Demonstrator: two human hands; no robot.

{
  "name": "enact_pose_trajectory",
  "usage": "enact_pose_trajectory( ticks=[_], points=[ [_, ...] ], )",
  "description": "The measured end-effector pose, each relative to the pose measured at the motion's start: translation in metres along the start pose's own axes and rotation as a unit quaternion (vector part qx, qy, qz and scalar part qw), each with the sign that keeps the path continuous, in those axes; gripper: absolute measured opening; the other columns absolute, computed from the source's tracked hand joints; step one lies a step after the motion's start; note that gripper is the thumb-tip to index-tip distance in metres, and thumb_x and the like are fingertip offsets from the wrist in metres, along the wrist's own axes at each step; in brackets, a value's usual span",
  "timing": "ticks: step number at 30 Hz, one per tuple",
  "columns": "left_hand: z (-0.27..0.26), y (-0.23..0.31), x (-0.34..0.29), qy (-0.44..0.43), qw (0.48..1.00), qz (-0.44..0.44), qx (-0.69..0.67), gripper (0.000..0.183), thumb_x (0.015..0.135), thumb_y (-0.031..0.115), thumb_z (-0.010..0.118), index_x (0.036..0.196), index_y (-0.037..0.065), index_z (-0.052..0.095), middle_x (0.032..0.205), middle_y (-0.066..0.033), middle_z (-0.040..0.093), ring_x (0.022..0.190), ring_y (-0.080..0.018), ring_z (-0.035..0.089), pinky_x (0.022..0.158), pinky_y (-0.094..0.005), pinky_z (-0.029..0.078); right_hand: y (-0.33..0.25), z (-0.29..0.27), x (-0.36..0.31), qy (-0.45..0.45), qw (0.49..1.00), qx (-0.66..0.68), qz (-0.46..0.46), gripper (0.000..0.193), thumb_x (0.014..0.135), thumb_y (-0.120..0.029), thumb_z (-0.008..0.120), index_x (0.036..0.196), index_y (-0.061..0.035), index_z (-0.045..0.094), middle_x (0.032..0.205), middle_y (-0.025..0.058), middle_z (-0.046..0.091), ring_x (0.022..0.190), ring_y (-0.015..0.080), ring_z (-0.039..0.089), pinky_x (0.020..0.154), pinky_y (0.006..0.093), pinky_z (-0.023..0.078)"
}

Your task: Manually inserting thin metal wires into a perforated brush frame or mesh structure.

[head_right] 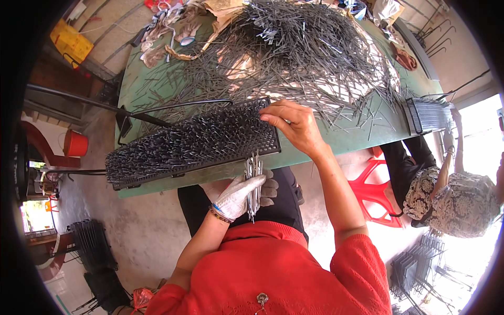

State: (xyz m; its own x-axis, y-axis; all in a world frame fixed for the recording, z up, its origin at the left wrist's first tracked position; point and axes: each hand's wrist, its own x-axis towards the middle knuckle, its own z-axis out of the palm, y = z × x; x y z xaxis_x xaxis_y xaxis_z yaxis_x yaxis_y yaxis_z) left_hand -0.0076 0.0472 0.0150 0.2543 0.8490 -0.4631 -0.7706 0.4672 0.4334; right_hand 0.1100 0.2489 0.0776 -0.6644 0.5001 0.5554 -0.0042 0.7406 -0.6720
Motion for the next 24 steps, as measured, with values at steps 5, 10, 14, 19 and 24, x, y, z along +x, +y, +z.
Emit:
enact_pose_trajectory(
  ticks=[5, 10, 14, 19, 24],
  points=[
    [-0.001, -0.001, 0.0, 0.004, 1.0, -0.001, -0.003, 0.03, 0.1, 0.017, 0.048, 0.123, -0.002, 0.052, 0.107, -0.0172, 0.065, 0.092, -0.0268, 0.068, 0.075, -0.0393, 0.06, 0.006, 0.001, -0.001, -0.011, 1.0, 0.028, 0.001, 0.011, 0.085, -0.006, 0.068, 0.095, 0.0003, 0.07, 0.089, 0.0101, 0.069, 0.08, 0.0186, 0.066, 0.069, 0.0282, 0.053],
    [0.0, 0.003, -0.001, 0.015, 1.0, -0.016, -0.005, 0.03, 0.1, 0.016, 0.047, 0.124, -0.002, 0.052, 0.107, -0.0173, 0.065, 0.092, -0.027, 0.068, 0.074, -0.0378, 0.06, 0.006, 0.001, -0.007, -0.004, 0.999, 0.033, 0.042, 0.011, 0.086, -0.006, 0.068, 0.095, 0.0001, 0.07, 0.088, 0.0099, 0.069, 0.077, 0.0182, 0.066, 0.069, 0.028, 0.053],
    [-0.001, 0.003, 0.0, 0.008, 1.0, -0.015, -0.019, 0.031, 0.1, 0.015, 0.046, 0.124, -0.003, 0.052, 0.107, -0.0182, 0.065, 0.092, -0.028, 0.068, 0.074, -0.0382, 0.061, 0.001, 0.007, -0.011, 0.014, 0.998, 0.012, 0.066, 0.014, 0.083, -0.009, 0.071, 0.095, -0.0019, 0.071, 0.089, 0.0096, 0.07, 0.079, 0.0213, 0.067, 0.069, 0.031, 0.052],
    [0.001, 0.004, 0.0, 0.014, 1.0, -0.017, -0.015, 0.032, 0.1, 0.015, 0.046, 0.125, -0.004, 0.051, 0.107, -0.0195, 0.065, 0.092, -0.0291, 0.068, 0.074, -0.0398, 0.061, 0.006, 0.018, -0.017, 0.032, 0.998, -0.017, 0.051, 0.015, 0.083, -0.008, 0.071, 0.096, -0.0013, 0.071, 0.09, 0.0101, 0.069, 0.08, 0.0225, 0.067, 0.07, 0.0316, 0.053],
    [-0.003, 0.003, 0.001, -0.002, 0.999, -0.021, -0.041, 0.031, 0.1, 0.014, 0.046, 0.125, -0.004, 0.051, 0.106, -0.0195, 0.065, 0.092, -0.0296, 0.068, 0.075, -0.0414, 0.06, 0.005, 0.022, -0.02, 0.021, 0.998, -0.028, 0.047, 0.015, 0.084, -0.008, 0.07, 0.097, -0.0016, 0.071, 0.092, 0.0105, 0.069, 0.081, 0.0246, 0.067, 0.071, 0.0323, 0.053]
  ],
)
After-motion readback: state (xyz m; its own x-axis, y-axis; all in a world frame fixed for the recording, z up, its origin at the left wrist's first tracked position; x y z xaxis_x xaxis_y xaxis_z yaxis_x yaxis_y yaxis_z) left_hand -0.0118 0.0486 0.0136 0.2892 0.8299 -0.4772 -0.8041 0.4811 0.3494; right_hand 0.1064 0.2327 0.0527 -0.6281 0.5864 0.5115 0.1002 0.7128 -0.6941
